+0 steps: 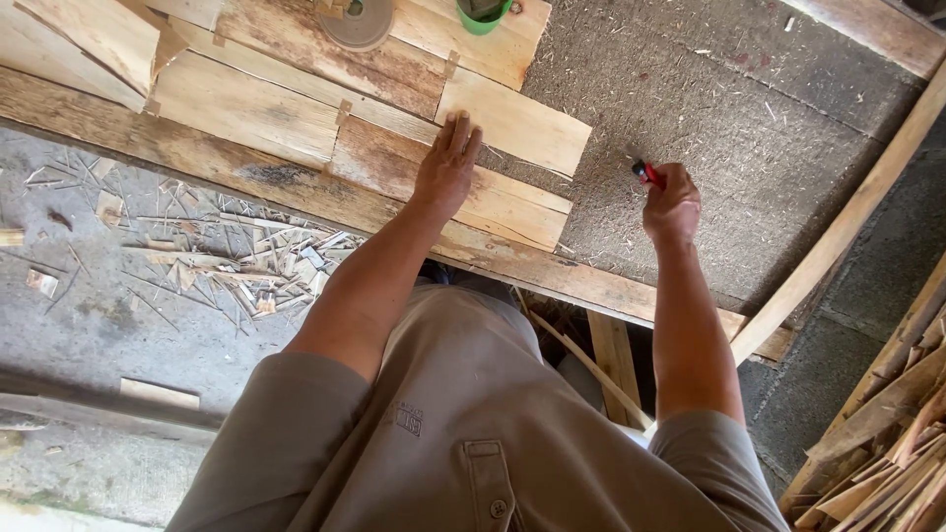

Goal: Measure and cut thin strips of wood using a utility knife and adhesive tape.

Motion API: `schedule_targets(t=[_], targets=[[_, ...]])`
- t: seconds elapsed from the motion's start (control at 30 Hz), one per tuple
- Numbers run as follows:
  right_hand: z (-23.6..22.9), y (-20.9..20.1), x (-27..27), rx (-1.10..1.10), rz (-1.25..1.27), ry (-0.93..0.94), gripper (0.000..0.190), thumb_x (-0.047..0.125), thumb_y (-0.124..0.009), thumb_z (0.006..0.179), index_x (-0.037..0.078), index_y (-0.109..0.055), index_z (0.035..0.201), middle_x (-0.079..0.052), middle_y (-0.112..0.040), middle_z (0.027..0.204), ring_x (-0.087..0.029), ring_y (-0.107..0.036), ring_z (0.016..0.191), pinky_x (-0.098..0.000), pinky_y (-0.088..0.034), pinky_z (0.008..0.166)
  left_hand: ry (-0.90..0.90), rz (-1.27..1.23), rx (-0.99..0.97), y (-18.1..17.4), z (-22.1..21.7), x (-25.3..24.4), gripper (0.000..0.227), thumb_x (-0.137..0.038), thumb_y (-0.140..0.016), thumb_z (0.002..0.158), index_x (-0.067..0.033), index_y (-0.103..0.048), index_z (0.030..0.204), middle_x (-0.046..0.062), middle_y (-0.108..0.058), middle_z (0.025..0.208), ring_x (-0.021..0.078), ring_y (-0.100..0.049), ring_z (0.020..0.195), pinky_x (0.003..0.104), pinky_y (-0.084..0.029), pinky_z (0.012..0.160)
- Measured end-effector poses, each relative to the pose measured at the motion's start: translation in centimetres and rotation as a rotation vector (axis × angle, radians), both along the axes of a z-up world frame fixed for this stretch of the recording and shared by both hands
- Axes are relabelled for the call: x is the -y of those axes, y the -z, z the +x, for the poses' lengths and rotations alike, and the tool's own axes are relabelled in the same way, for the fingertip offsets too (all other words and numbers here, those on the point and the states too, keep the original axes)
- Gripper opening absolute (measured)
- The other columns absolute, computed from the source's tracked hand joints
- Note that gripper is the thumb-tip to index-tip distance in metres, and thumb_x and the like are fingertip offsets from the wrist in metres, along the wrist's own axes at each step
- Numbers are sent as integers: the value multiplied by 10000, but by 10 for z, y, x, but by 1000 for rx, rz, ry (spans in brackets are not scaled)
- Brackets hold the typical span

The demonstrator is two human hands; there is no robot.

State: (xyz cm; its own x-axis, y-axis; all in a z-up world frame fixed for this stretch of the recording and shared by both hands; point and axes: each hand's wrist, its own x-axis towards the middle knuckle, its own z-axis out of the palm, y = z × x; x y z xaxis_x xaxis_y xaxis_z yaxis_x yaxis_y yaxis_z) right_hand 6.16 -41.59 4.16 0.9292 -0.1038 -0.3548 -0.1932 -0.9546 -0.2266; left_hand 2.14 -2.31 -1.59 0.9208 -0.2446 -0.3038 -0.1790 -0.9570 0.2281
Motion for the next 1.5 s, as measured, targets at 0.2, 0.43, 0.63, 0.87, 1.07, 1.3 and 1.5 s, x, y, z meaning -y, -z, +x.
schedule_targets(t=[0.2, 0.43, 0.63, 0.87, 1.07, 1.3, 1.5], targets=[[1, 35, -1, 636, -226, -105, 60, 252, -721, 934, 234, -723, 991, 18, -695, 889, -128, -557, 692, -312, -484, 568, -24, -14, 23, 8, 2, -1, 754, 8, -543, 980, 3, -128, 1610, 224, -102, 1718, 358, -127, 1601, 363, -162, 1328], [-13, 42, -84, 420, 236, -355, 199, 201, -688, 1056, 146, -705, 866, -38, -710, 879, -147, -634, 768, -331, -571, 658, -60, 4, -26, -13, 2, -3, 950, 144, -510, 903, -93, 17, 1657, 157, -100, 1719, 289, -107, 1576, 324, -186, 1296], [-14, 39, -104, 338, 137, -421, 208, 204, -670, 1039, 121, -681, 849, -57, -697, 860, -190, -619, 747, -399, -565, 723, -162, -193, 86, 0, -3, -4, 998, 201, -504, 892, -149, 30, 1659, 128, -140, 1719, 268, -178, 1572, 316, -303, 1261], [-15, 40, -149, 226, 192, -339, 169, 96, -521, 1068, 78, -634, 945, -96, -664, 873, -202, -619, 752, -373, -587, 689, -291, -363, 114, -29, -8, -4, 1089, 268, -486, 847, -242, 64, 1638, 107, -209, 1725, 271, -301, 1565, 258, -627, 820], [-11, 35, -219, 298, 343, -403, 142, 174, -578, 1032, 75, -657, 967, -93, -688, 946, -209, -674, 831, -367, -613, 745, -340, -392, 142, -21, -6, -4, 1159, 225, -567, 818, -247, 106, 1635, 161, -234, 1703, 320, -395, 1503, 320, -624, 861], [-6, 37, -237, 185, -2, -522, 173, 189, -532, 1031, 38, -606, 1069, -134, -629, 1026, -253, -653, 897, -412, -585, 752, -389, -468, 130, -24, -9, -5, 1195, 177, -629, 813, -249, 128, 1633, 157, -266, 1698, 331, -458, 1459, 356, -612, 907], [7, 43, -240, -17, 2, -480, 202, 131, -397, 1088, 6, -552, 1122, -149, -605, 958, -230, -618, 789, -386, -552, 697, -376, -450, 139, -20, -7, -6, 1211, 240, -573, 777, -251, 147, 1617, 148, -201, 1710, 316, -402, 1494, 287, -621, 796]])
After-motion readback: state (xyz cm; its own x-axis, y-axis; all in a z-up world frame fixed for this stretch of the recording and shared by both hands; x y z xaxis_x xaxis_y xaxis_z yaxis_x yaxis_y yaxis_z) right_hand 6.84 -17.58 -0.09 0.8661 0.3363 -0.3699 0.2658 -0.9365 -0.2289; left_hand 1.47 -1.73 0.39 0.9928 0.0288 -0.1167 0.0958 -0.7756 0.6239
